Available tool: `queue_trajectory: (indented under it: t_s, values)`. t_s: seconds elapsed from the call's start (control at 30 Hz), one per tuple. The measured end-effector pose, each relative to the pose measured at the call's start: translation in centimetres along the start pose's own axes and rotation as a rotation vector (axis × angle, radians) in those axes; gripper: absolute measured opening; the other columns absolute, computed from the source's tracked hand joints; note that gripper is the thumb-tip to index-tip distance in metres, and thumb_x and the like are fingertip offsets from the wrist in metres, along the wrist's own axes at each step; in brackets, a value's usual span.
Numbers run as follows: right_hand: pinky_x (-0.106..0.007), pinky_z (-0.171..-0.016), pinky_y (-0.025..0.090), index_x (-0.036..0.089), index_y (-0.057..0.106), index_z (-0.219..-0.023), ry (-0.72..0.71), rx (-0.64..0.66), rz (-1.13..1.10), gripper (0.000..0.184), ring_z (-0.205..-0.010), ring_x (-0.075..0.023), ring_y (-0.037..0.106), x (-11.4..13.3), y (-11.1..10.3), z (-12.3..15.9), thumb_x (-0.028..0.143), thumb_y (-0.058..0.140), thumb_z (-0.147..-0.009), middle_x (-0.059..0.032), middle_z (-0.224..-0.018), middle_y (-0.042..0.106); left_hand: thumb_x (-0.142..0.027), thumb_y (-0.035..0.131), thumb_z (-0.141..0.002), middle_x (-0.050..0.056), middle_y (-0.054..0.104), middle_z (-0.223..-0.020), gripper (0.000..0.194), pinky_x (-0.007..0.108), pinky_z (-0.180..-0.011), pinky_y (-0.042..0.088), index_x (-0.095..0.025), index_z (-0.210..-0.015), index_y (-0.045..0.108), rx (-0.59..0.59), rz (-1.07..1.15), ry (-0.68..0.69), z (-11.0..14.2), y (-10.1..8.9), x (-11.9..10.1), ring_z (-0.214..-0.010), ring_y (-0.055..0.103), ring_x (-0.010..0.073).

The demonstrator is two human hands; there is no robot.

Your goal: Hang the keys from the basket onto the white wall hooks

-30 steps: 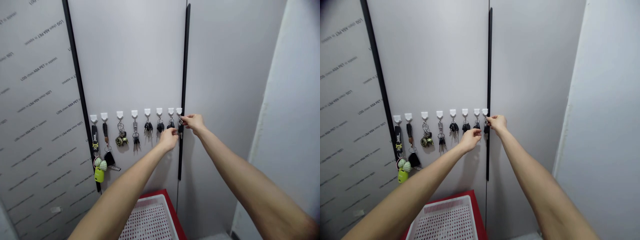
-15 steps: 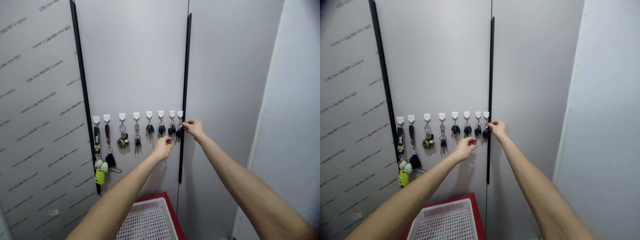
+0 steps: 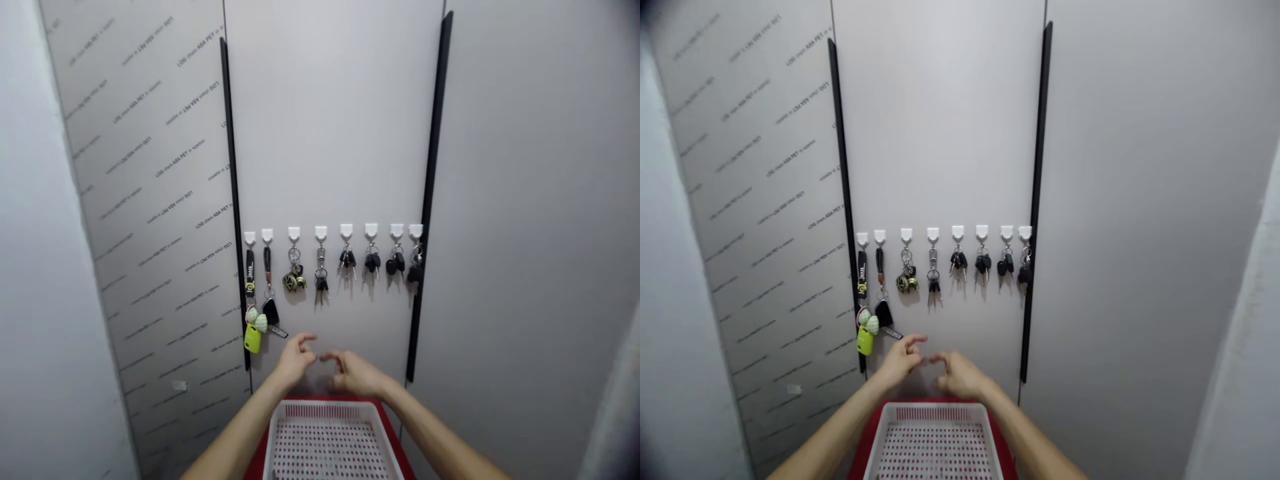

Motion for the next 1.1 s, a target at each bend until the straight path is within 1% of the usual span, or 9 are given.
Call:
queue_trajectory:
  t_s: [0.1, 0.2, 0.37, 0.6, 0.67, 0.73, 0.83, 0.97, 1.1]
  values:
    - [-0.02, -0.038, 0.026, 0.025, 0.029, -0.113, -0.167, -0.074, -0.111, 0.057, -0.037, -0.0053, 0.031, 6.2, -0.3, -1.0, 0.016, 0.044, -0.058, 0.0074, -0.043, 0.035, -0.01, 0.046, -0.055, -0.01, 0.036, -0.044, 0.059, 0.016, -0.04, 0.021, -0.015, -0.111, 0.028, 0.001, 0.204, 0.214, 1.4, -2.7, -5.2, -0.037, 0.028, 0.0015]
    - [-0.018, -0.04, 0.029, 0.027, 0.005, -0.119, -0.435, -0.245, -0.257, 0.068, -0.04, -0.0048, 0.032, 12.4, -1.8, -0.9, 0.018, 0.042, -0.062, 0.0085, -0.048, 0.035, -0.015, 0.048, -0.058, -0.01, 0.037, -0.048, 0.07, 0.015, -0.043, 0.025, -0.025, -0.117, 0.012, -0.012, 0.335, 0.442, 2.9, -4.4, -11.2, -0.04, 0.03, 0.0013]
    - [-0.019, -0.042, 0.031, 0.03, 0.003, -0.119, -0.578, -0.324, -0.33, 0.07, -0.041, -0.0053, 0.033, 15.9, -1.9, -0.6, 0.016, 0.042, -0.063, 0.0087, -0.047, 0.034, -0.012, 0.045, -0.06, -0.008, 0.037, -0.05, 0.07, 0.016, -0.045, 0.028, -0.027, -0.118, 0.008, -0.017, 0.377, 0.61, 4.0, -4.2, -15.4, -0.042, 0.033, 0.0016]
    - [-0.019, -0.042, 0.032, 0.025, 0.012, -0.118, -0.496, -0.377, -0.264, 0.064, -0.039, -0.0052, 0.032, 14.6, -1.3, -1.7, 0.02, 0.042, -0.063, 0.0092, -0.044, 0.033, -0.015, 0.047, -0.061, -0.009, 0.04, -0.05, 0.066, 0.017, -0.05, 0.032, -0.025, -0.117, 0.013, -0.061, 0.308, 0.564, 3.3, -4.2, -13.6, -0.043, 0.035, 0.0019]
    - [-0.019, -0.042, 0.032, 0.018, 0.029, -0.113, -0.411, -0.437, -0.184, 0.052, -0.039, -0.0048, 0.033, 13.5, -1.5, -2.7, 0.023, 0.042, -0.063, 0.0082, -0.044, 0.034, -0.016, 0.049, -0.059, -0.007, 0.043, -0.054, 0.063, 0.017, -0.053, 0.034, -0.022, -0.114, 0.02, -0.237, 0.228, 0.512, 2.3, -6.1, -11.9, -0.047, 0.038, 0.0027]
    - [-0.02, -0.045, 0.034, 0.013, 0.044, -0.101, -0.315, -0.532, -0.056, 0.041, -0.041, -0.0052, 0.037, 12.6, -1.9, -4.0, 0.027, 0.042, -0.062, 0.005, -0.048, 0.042, -0.018, 0.05, -0.057, -0.004, 0.047, -0.064, 0.055, 0.018, -0.057, 0.036, -0.019, -0.108, 0.03, -0.519, 0.119, 0.448, 1.1, -8.8, -10.0, -0.055, 0.043, 0.0043]
    - [-0.023, -0.058, 0.037, 0.013, 0.049, -0.094, -0.248, -0.671, 0.148, 0.037, -0.052, -0.0082, 0.046, 12.3, -2.4, -5.8, 0.029, 0.043, -0.061, -0.0024, -0.07, 0.055, -0.021, 0.052, -0.056, 0.003, 0.048, -0.085, 0.044, 0.02, -0.063, 0.037, -0.016, -0.098, 0.039, -0.803, -0.087, 0.331, -0.6, -12.1, -7.5, -0.071, 0.046, 0.0086]
    - [-0.024, -0.065, 0.037, 0.013, 0.048, -0.096, -0.208, -0.768, 0.226, 0.039, -0.065, -0.0123, 0.051, 12.5, -2.8, -8.3, 0.032, 0.044, -0.061, -0.006, -0.081, 0.057, -0.027, 0.056, -0.052, 0.005, 0.052, -0.082, 0.045, 0.024, -0.064, 0.037, -0.016, -0.093, 0.042, -0.68, -0.301, 0.217, -2.7, -12.4, -6.3, -0.073, 0.048, 0.013]
    - [-0.021, -0.053, 0.039, 0.014, 0.055, -0.075, -0.116, -0.711, 0.093, 0.03, -0.047, -0.0093, 0.051, 11.9, -3.0, -10.6, 0.036, 0.037, -0.064, -0.0031, -0.062, 0.057, -0.026, 0.051, -0.057, -0.001, 0.05, -0.055, 0.024, 0.02, -0.048, 0.036, -0.013, -0.077, 0.048, -0.532, -0.22, 0.186, -3.8, -11.4, -7.2, -0.047, 0.046, 0.0077]
Point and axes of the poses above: each hand's wrist, its own z-axis away from the middle knuckle, its own y-axis out of the palm, x = y × z, the point moved 4 cm from there along -z, towards the middle knuckle
